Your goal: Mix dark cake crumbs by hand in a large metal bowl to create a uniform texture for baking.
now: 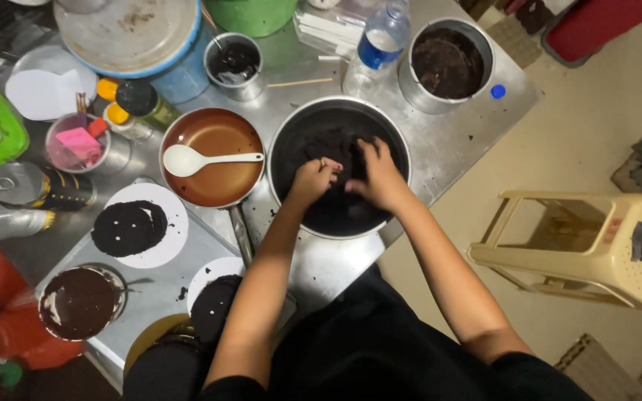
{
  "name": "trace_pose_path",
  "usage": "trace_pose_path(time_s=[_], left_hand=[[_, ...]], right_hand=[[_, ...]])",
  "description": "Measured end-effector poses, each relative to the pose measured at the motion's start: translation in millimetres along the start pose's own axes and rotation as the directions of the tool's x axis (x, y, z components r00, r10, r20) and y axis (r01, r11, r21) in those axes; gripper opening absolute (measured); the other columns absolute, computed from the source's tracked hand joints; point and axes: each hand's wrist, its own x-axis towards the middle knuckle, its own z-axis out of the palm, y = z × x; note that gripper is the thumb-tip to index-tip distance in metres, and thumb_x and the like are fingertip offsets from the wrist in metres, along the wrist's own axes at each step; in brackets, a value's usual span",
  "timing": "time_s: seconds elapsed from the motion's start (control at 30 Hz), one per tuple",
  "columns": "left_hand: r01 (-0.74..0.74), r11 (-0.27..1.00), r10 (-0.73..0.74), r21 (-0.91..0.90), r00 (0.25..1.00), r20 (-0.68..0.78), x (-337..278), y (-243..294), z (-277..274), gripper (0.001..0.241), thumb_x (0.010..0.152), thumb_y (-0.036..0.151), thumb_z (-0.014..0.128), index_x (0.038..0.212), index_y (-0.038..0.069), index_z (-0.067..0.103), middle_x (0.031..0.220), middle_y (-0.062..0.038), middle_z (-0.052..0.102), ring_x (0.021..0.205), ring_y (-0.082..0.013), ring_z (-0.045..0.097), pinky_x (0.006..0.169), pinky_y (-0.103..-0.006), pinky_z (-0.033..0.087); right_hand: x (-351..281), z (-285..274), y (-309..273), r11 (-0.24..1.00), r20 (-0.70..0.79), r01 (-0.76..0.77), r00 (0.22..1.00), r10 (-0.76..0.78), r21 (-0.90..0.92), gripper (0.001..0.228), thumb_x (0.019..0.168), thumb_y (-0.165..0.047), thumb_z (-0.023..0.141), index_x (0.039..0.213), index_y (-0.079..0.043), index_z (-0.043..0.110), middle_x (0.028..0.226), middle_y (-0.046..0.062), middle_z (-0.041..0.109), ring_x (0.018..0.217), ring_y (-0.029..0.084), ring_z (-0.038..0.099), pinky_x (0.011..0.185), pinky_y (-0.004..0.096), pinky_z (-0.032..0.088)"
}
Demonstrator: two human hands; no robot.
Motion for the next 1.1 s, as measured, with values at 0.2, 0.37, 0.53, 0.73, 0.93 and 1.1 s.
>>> trace_pose_path(time_s=[0.2, 0.37, 0.53, 0.73, 0.93, 1.1], left_hand=[[0.071, 0.912, -0.152, 0.403, 0.973, 0.172, 60.2, -60.3, -11.4, 0.026, 0.101, 0.024, 0.053, 0.097, 0.006, 0.070, 0.091, -0.014, 0.067, 0.078, -0.0241, 0.064, 0.068, -0.0361, 0.054], [-0.200, 0.728, 0.059, 0.656, 0.971, 0.231, 33.5, -58.3, -2.7, 0.028, 0.088, 0.018, 0.065, 0.108, 0.001, 0.075, 0.106, -0.024, 0.072, 0.097, -0.0396, 0.069, 0.082, -0.0475, 0.054], [-0.176, 0.710, -0.101, 0.682, 0.933, 0.346, -45.7, 52.6, 5.2, 0.037, 0.075, 0.025, 0.075, 0.102, 0.000, 0.074, 0.103, -0.022, 0.075, 0.097, -0.0384, 0.076, 0.086, -0.0468, 0.059], [-0.170, 0.346, -0.069, 0.923, 0.976, 0.206, -96.8, 84.6, -0.7, 0.026, 0.099, 0.014, 0.052, 0.119, 0.011, 0.068, 0.117, -0.014, 0.070, 0.110, -0.0384, 0.068, 0.112, -0.0687, 0.038], [0.334, 0.605, -0.348, 0.723, 0.927, -0.137, -67.2, 122.3, -11.4, 0.034, 0.107, 0.032, 0.051, 0.127, 0.006, 0.062, 0.121, -0.025, 0.064, 0.113, -0.0472, 0.062, 0.103, -0.0561, 0.048], [-0.146, 0.477, 0.421, 0.867, 0.904, -0.079, -30.5, 83.3, -23.1, 0.051, 0.097, 0.011, 0.051, 0.146, -0.003, 0.049, 0.137, -0.029, 0.055, 0.120, -0.0469, 0.057, 0.103, -0.0505, 0.049]], right_hand=[[21.8, -6.5, -81.7, 0.818, 0.413, 0.114, 0.897, 0.160, -0.564, 0.161, 0.044, -0.041, 0.104, 0.162, -0.009, -0.001, 0.166, 0.034, -0.010, 0.154, 0.054, -0.004, 0.122, 0.064, 0.013], [61.8, 36.4, -29.2, 0.663, 0.413, 0.415, 0.894, -0.172, -0.623, 0.157, 0.043, -0.049, 0.099, 0.163, -0.002, 0.010, 0.168, 0.032, 0.001, 0.155, 0.052, 0.005, 0.120, 0.065, 0.019], [84.7, 37.0, -26.0, 0.533, 0.320, 0.615, 0.775, -0.545, -0.580, 0.151, 0.046, -0.052, 0.096, 0.162, 0.007, 0.020, 0.172, 0.035, 0.009, 0.158, 0.052, 0.010, 0.123, 0.060, 0.023], [101.7, 40.2, -71.6, 0.571, 0.719, 0.541, 0.682, 0.131, -0.617, 0.169, 0.033, -0.063, 0.099, 0.164, -0.005, 0.011, 0.164, 0.035, -0.017, 0.148, 0.060, -0.014, 0.118, 0.071, 0.003], [98.7, 59.4, -58.5, 0.459, 0.677, 0.519, 0.669, 0.307, -0.721, 0.159, 0.034, -0.060, 0.099, 0.165, -0.019, 0.017, 0.167, 0.032, -0.025, 0.146, 0.063, -0.023, 0.115, 0.079, 0.001], [66.9, 36.6, -53.2, 0.561, 0.575, 0.539, 0.808, -0.132, -0.628, 0.151, 0.041, -0.050, 0.099, 0.162, -0.003, 0.022, 0.168, 0.032, 0.003, 0.152, 0.059, 0.000, 0.118, 0.068, 0.015]])
